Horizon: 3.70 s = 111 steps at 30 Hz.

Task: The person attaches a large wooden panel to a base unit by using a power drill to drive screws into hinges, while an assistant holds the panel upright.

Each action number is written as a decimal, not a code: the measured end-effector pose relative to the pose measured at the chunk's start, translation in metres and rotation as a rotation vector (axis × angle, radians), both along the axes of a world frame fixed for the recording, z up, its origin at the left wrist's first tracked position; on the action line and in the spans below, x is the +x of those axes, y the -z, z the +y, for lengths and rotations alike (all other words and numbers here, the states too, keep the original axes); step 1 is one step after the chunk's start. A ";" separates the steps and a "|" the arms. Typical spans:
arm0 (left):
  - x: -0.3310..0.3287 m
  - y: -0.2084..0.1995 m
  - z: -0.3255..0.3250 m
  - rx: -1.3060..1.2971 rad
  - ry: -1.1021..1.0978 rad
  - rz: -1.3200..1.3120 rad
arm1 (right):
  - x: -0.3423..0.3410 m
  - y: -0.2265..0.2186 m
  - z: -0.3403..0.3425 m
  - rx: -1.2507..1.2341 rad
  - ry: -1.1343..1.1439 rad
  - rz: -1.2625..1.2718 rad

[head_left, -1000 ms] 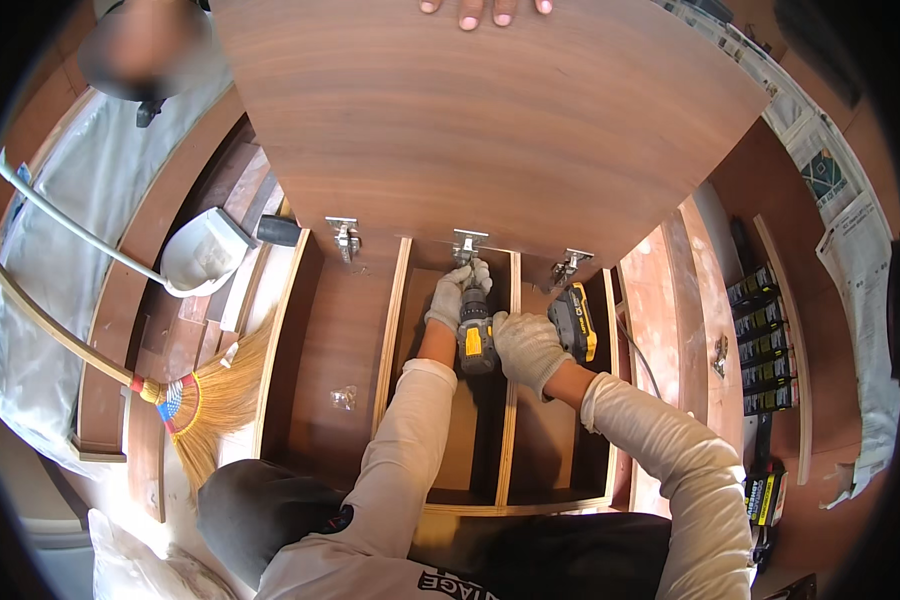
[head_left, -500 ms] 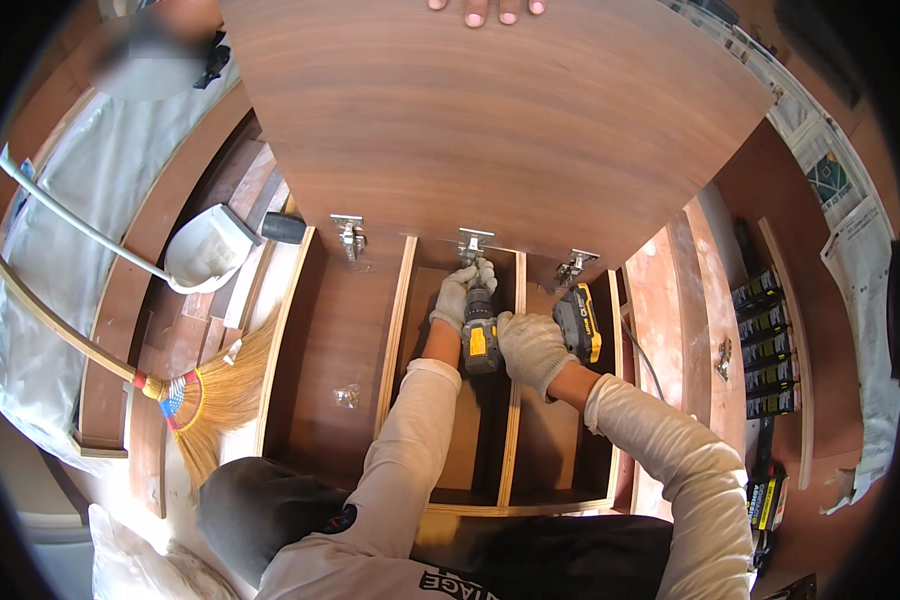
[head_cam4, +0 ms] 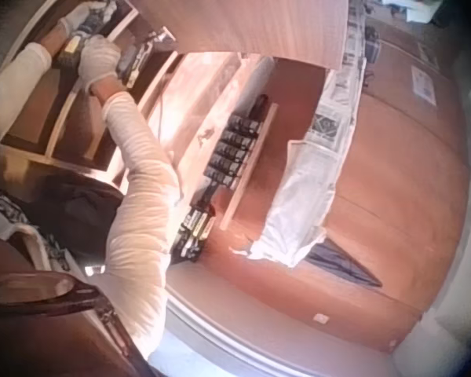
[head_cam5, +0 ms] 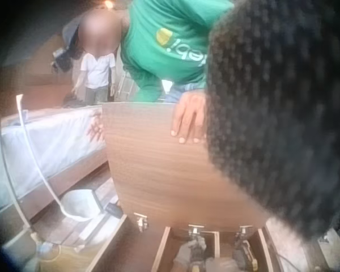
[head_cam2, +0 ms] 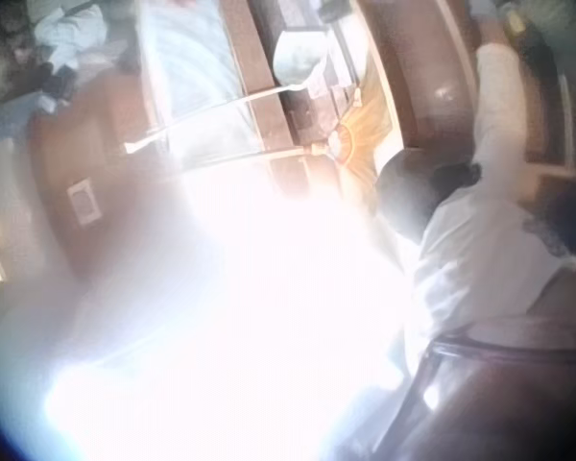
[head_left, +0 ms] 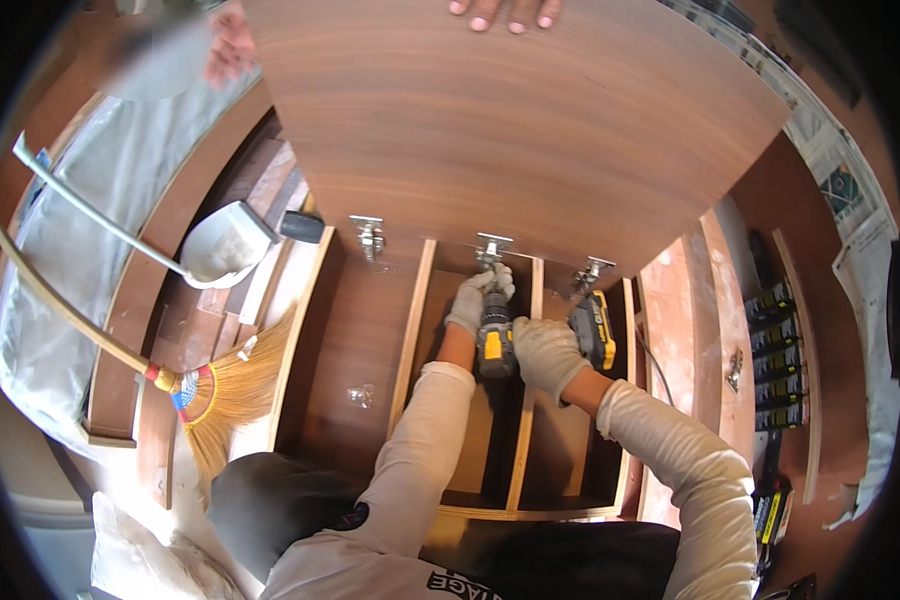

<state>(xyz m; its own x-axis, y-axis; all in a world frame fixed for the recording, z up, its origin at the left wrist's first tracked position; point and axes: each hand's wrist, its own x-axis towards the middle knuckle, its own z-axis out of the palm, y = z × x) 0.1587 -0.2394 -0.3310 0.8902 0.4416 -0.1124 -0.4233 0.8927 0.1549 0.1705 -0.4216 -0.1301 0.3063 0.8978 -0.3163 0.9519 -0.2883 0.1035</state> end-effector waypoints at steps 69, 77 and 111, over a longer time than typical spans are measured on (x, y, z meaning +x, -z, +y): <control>-0.082 -0.058 -0.137 0.450 -0.693 0.940 | -0.018 0.029 0.007 0.024 0.021 0.004; -0.079 -0.069 -0.141 0.317 -0.637 0.939 | -0.016 0.021 0.010 0.001 0.052 0.037; -0.088 -0.075 -0.137 0.780 -0.593 1.083 | -0.016 0.018 0.017 -0.046 0.033 -0.024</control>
<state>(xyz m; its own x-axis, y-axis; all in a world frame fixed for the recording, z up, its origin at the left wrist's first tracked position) 0.0706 -0.3766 -0.2559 0.1971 0.9672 -0.1601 -0.0557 0.1741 0.9831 0.1550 -0.4042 -0.1476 0.3434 0.8718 -0.3493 0.9391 -0.3138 0.1398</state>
